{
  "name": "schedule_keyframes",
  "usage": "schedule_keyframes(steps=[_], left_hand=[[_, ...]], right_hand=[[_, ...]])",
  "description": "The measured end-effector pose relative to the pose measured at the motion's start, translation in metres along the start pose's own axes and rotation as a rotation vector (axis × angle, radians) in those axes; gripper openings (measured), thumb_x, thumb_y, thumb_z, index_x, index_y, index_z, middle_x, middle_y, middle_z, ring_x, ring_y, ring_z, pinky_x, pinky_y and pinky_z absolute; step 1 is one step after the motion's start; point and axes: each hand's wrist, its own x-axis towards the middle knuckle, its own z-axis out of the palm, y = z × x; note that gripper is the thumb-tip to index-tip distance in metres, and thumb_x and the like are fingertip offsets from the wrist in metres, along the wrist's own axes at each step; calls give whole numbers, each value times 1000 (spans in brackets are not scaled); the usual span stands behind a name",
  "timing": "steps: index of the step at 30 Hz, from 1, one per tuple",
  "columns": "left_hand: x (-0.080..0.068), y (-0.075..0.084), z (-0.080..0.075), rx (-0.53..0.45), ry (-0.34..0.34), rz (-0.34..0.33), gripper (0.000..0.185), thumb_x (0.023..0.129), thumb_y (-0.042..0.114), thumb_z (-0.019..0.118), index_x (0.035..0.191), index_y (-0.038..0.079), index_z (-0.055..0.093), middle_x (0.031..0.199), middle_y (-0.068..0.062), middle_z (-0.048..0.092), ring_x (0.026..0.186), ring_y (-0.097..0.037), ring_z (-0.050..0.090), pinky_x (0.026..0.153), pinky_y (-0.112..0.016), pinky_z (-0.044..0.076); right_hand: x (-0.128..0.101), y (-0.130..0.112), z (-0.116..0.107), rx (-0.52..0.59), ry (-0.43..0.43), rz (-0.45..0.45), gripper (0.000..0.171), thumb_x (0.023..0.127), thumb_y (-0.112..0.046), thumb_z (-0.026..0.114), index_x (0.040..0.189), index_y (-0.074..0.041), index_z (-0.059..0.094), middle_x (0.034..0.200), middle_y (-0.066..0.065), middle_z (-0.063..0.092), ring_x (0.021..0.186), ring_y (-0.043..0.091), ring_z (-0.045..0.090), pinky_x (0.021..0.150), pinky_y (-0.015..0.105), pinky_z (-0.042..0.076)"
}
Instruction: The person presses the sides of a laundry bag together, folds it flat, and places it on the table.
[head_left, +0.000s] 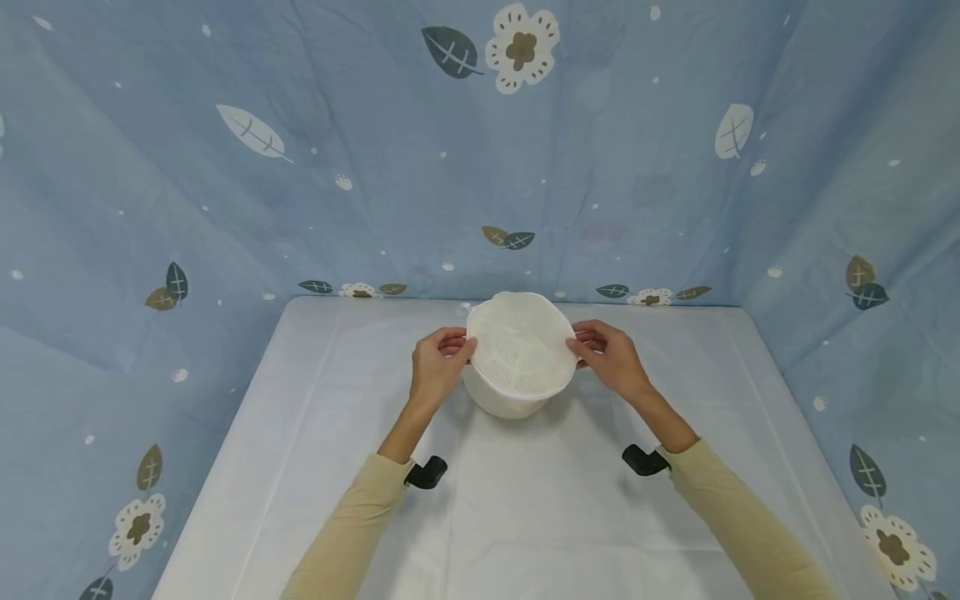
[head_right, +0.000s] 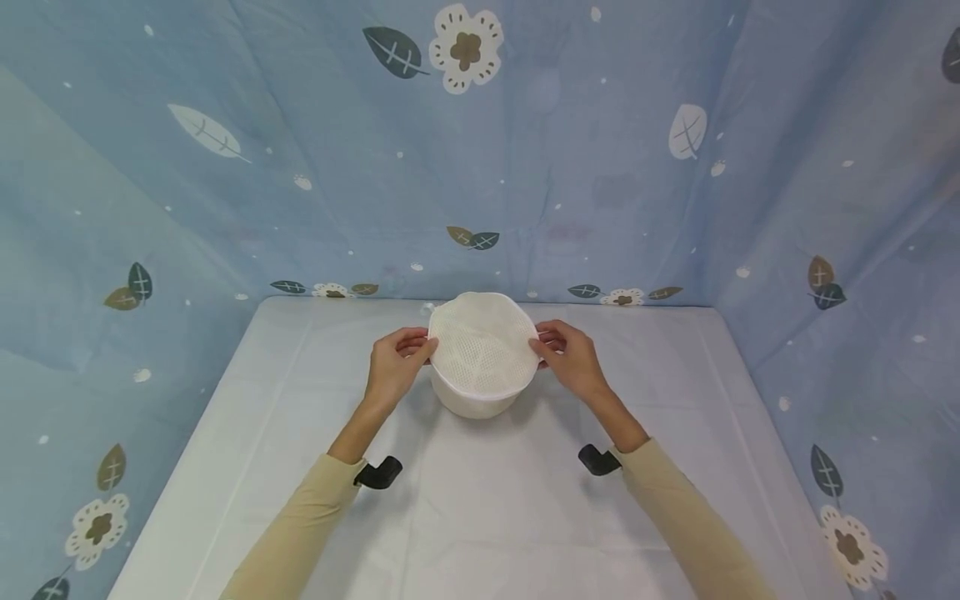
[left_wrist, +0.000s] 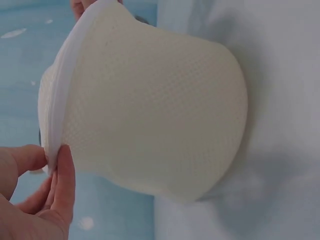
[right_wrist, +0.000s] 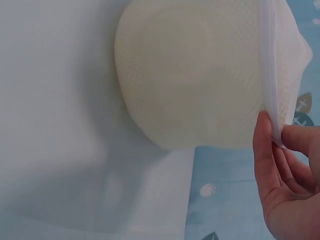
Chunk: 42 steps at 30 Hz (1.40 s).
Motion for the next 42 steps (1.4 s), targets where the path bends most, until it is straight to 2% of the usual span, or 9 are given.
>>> schedule_keyframes(steps=[9, 14, 22, 42], left_hand=[[-10, 6, -1, -44, -21, -39, 24, 94, 13, 77, 112, -3, 73, 98, -13, 72, 86, -21, 70, 66, -19, 57], [-16, 5, -1, -80, -37, -50, 24, 94, 11, 76, 113, -4, 73, 98, -14, 72, 84, -19, 70, 67, -20, 58], [-27, 5, -1, -103, -53, -71, 24, 93, 11, 77, 112, -2, 73, 97, -13, 72, 84, -18, 70, 67, -20, 58], [-57, 11, 6, -155, -93, -127, 27, 92, 14, 79, 113, -1, 72, 98, -11, 71, 84, -16, 70, 67, -20, 57]], right_hand=[[-9, -1, -8, 72, -31, 65, 36, 98, -15, 72, 129, 2, 62, 113, 22, 67, 88, 21, 72, 73, 39, 63], [-15, -4, -11, 83, -38, 86, 38, 98, -18, 73, 128, 3, 62, 110, 22, 67, 85, 20, 71, 75, 44, 63], [-30, -5, -16, 108, -54, 120, 40, 99, -17, 71, 131, 4, 60, 112, 21, 65, 84, 14, 69, 71, 31, 62], [-64, -2, -30, 141, -63, 149, 43, 96, -23, 76, 127, 3, 60, 108, 20, 65, 83, 16, 71, 72, 32, 63]])
